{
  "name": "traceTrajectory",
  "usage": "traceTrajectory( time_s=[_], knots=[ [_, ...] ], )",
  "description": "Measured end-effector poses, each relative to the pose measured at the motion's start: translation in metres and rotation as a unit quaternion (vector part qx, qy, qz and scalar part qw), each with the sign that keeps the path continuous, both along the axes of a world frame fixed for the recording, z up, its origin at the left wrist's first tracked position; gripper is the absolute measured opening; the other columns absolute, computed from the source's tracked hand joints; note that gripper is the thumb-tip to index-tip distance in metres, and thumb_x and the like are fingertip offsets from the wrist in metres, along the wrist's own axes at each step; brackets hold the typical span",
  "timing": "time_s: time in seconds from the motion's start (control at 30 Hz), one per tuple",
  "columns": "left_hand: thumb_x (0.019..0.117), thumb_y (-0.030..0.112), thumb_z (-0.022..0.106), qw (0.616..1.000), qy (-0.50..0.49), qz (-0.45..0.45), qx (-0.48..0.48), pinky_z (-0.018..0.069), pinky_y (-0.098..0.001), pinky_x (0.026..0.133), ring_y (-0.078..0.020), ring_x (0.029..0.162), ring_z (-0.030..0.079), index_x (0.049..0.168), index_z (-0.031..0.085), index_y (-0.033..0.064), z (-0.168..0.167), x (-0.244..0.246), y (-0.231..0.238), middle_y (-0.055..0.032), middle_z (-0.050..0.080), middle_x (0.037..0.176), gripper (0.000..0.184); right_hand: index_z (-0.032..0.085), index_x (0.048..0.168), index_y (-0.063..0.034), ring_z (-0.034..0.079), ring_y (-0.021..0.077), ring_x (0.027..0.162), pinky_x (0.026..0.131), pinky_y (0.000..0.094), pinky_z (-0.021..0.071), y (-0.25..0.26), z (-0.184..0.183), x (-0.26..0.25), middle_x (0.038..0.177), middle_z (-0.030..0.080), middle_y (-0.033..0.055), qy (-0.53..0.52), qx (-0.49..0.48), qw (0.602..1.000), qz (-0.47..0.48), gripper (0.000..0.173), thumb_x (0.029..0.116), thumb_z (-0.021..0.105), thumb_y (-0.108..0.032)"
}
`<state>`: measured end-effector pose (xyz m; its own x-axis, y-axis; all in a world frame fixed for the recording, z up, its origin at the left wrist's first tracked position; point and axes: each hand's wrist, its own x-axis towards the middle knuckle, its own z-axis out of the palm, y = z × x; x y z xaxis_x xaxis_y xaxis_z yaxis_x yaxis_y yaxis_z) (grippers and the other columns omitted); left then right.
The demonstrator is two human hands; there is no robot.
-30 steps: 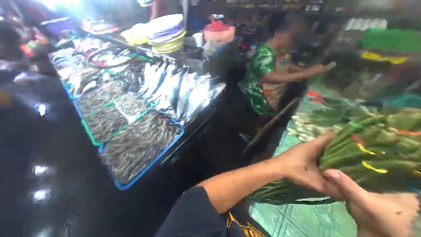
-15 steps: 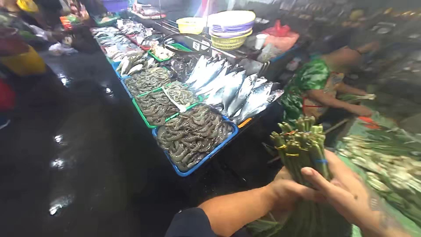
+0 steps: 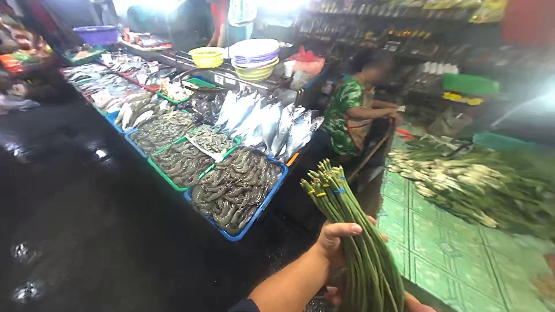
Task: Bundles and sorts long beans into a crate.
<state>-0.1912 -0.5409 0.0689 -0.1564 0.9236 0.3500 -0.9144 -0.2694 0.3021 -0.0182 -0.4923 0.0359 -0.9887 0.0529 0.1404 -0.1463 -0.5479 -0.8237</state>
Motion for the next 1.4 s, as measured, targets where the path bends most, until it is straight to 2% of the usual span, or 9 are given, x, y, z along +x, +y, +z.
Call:
traceTrajectory(
  time_s=[0.17,0.27,0.33,0.4,0.57,0.7,1.0,1.27,1.4],
  knots=[
    [0.0788,0.036,0.078,0.999,0.010,-0.002,-0.036,0.0596,-0.0493,0.086,-0.0315,0.093,0.073,0.119,0.069,0.0079,0.007,0.036,0.010,-0.0160,0.074,0.104,0.050,0.061,0.136,-0.0073,0.065,0.0443,0.114,0.100,0.0612,0.0516,-0.014,-0.044,0.074,0.124,0.068,0.0260,-0.043,-0.082,0.996,-0.002,0.096,0.0720,0.069,-0.078],
    [0.0796,0.039,0.078,0.998,0.057,-0.002,-0.029,0.0594,-0.0514,0.089,-0.0317,0.097,0.073,0.119,0.070,0.0096,0.004,0.075,0.021,-0.0151,0.074,0.106,0.050,0.067,0.131,-0.0132,0.072,0.0307,0.105,0.091,0.0484,0.0601,-0.018,-0.040,0.130,0.118,0.073,0.0150,-0.067,-0.074,0.992,-0.074,0.088,0.0662,0.081,-0.071],
    [0.0824,0.038,0.076,0.997,0.062,-0.046,0.015,0.0589,-0.0520,0.089,-0.0322,0.098,0.072,0.120,0.070,0.0080,0.002,0.103,0.035,-0.0151,0.073,0.106,0.048,0.067,0.123,-0.0128,0.073,0.0215,0.097,0.084,0.0418,0.0611,-0.017,-0.026,0.164,0.110,0.074,0.0085,-0.123,-0.040,0.987,-0.099,0.094,0.0525,0.087,-0.070],
    [0.0820,0.033,0.077,0.993,0.035,-0.107,0.031,0.0577,-0.0522,0.091,-0.0317,0.099,0.071,0.122,0.068,0.0069,-0.005,0.133,0.045,-0.0141,0.072,0.108,0.048,0.064,0.116,-0.0129,0.071,0.0117,0.086,0.074,0.0330,0.0604,-0.028,-0.020,0.204,0.100,0.073,0.0017,-0.170,-0.021,0.976,-0.132,0.088,0.0521,0.081,-0.071],
    [0.0754,0.022,0.083,0.980,-0.033,-0.197,-0.001,0.0581,-0.0541,0.089,-0.0328,0.096,0.071,0.127,0.064,0.0078,-0.020,0.197,0.071,-0.0127,0.071,0.110,0.057,0.064,0.121,-0.0028,0.074,0.0280,0.084,0.069,0.0469,0.0608,-0.057,-0.060,0.274,0.102,0.074,0.0173,-0.078,-0.088,0.978,-0.172,0.093,0.0539,0.083,-0.064],
    [0.0774,0.025,0.083,0.954,-0.013,-0.300,-0.011,0.0567,-0.0528,0.093,-0.0305,0.099,0.071,0.129,0.066,0.0108,-0.039,0.253,0.085,-0.0113,0.072,0.114,0.056,0.064,0.120,-0.0070,0.073,0.0186,0.082,0.069,0.0414,0.0615,-0.088,-0.074,0.324,0.100,0.074,0.0087,-0.115,-0.078,0.949,-0.282,0.089,0.0513,0.085,-0.060],
    [0.0801,0.038,0.081,0.878,-0.081,-0.466,-0.073,0.0559,-0.0523,0.096,-0.0299,0.104,0.071,0.123,0.069,0.0098,-0.122,0.411,0.094,-0.0114,0.073,0.114,0.052,0.067,0.122,-0.0139,0.076,0.0287,0.084,0.072,0.0432,0.0640,-0.178,-0.078,0.432,0.099,0.077,0.0143,-0.129,-0.191,0.875,-0.426,0.090,0.0636,0.076,-0.082],
    [0.0729,0.036,0.086,0.850,-0.093,-0.486,-0.183,0.0599,-0.0529,0.086,-0.0294,0.094,0.073,0.117,0.071,0.0102,-0.192,0.571,0.089,-0.0119,0.074,0.106,0.054,0.065,0.130,-0.0195,0.075,0.0310,0.096,0.082,0.0466,0.0631,-0.209,-0.075,0.553,0.109,0.075,0.0154,-0.116,-0.283,0.812,-0.497,0.072,0.0737,0.083,-0.060],
    [0.0675,0.040,0.088,0.866,-0.032,-0.434,-0.248,0.0606,-0.0516,0.083,-0.0291,0.092,0.073,0.116,0.072,0.0119,-0.223,0.668,0.109,-0.0133,0.074,0.106,0.058,0.069,0.126,-0.0210,0.074,0.0277,0.100,0.085,0.0482,0.0630,-0.190,-0.130,0.644,0.111,0.076,0.0117,-0.110,-0.272,0.798,-0.527,0.060,0.0847,0.072,-0.065]
  ],
)
